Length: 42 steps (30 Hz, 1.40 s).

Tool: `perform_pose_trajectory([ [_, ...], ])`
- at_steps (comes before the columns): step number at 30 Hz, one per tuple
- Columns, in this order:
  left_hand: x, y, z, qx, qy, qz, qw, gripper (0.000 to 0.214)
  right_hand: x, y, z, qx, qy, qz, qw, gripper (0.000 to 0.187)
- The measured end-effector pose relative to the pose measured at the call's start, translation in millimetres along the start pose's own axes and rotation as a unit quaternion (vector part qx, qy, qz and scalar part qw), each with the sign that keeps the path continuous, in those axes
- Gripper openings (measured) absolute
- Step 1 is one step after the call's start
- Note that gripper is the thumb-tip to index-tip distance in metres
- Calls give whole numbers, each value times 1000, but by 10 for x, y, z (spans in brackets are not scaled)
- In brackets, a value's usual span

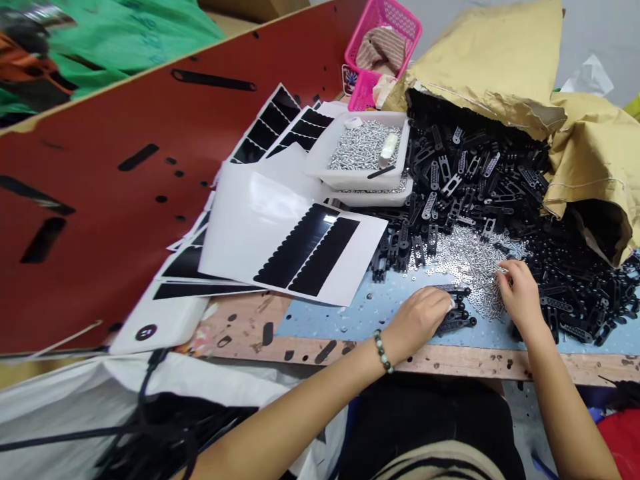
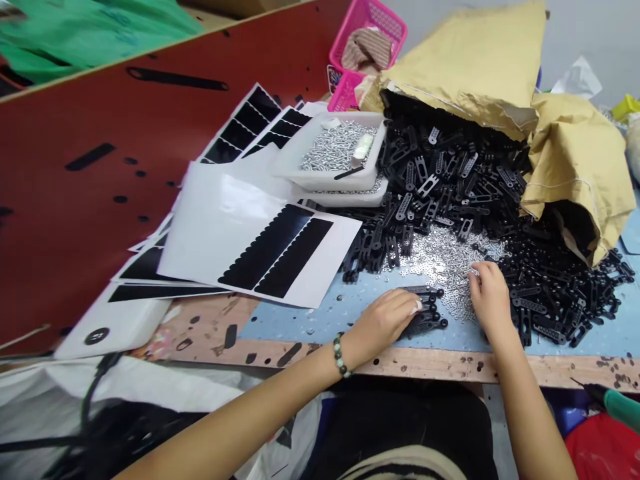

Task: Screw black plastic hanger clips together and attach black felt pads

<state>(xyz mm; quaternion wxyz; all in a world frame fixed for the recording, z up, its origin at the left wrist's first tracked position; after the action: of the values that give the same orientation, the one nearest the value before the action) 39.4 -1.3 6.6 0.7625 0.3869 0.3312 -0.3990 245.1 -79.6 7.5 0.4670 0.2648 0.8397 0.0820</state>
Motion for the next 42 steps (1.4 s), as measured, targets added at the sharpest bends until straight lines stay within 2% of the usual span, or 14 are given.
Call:
perform_pose_trajectory([
  [4, 13, 13, -2, 6, 36, 9, 999, 26, 52, 141, 117, 7, -169, -63, 984, 20],
  [7, -5, 14, -7, -15, 39, 12, 999, 26, 142, 208, 98, 11, -215, -99, 972, 13],
  [11, -30, 12, 15, -30, 29, 3, 999, 25, 177, 241, 102, 7, -195, -107, 975, 11],
  [14, -61, 4, 42, -27, 26, 3, 999, 22, 147, 240, 133, 0, -183, -86, 979, 14],
  [17, -149, 29, 40, -26, 14, 31, 999, 16, 104, 240, 156, -4, -148, -56, 987, 19],
  [20, -263, 157, -22, -29, 6, 56, 998, 17, 40, 210, 149, 1, -71, -12, 997, 22],
  [23, -308, 401, -125, -31, 15, 48, 998, 17, -51, 84, 98, 17, 21, 47, 999, 23],
  [27, -165, 781, -208, -17, 41, -21, 999, 17, -140, -238, -44, 24, 75, 72, 994, 18],
  [32, 130, 1100, -163, -8, 78, -103, 992, 15, -95, -656, -237, -37, 79, 47, 995, 15],
  [37, 281, 1234, -167, -54, 56, -100, 992, 28, 52, -876, -289, -47, 111, 60, 991, 15],
  [42, 280, 1300, -196, -68, 57, -90, 992, 32, 150, -885, -284, -56, 111, 51, 991, 11],
])
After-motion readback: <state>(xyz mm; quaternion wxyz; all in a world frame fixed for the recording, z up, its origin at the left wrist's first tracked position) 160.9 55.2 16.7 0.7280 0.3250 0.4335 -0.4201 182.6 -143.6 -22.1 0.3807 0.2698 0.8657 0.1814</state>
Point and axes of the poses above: each hand's wrist, its own y-axis towards the middle knuckle, its own x-axis out of the palm, z = x × y, the point moved 2 cm from there along y, towards the middle knuckle, and after that the axes turned 1 degree about -x, right-handed, at the moved point
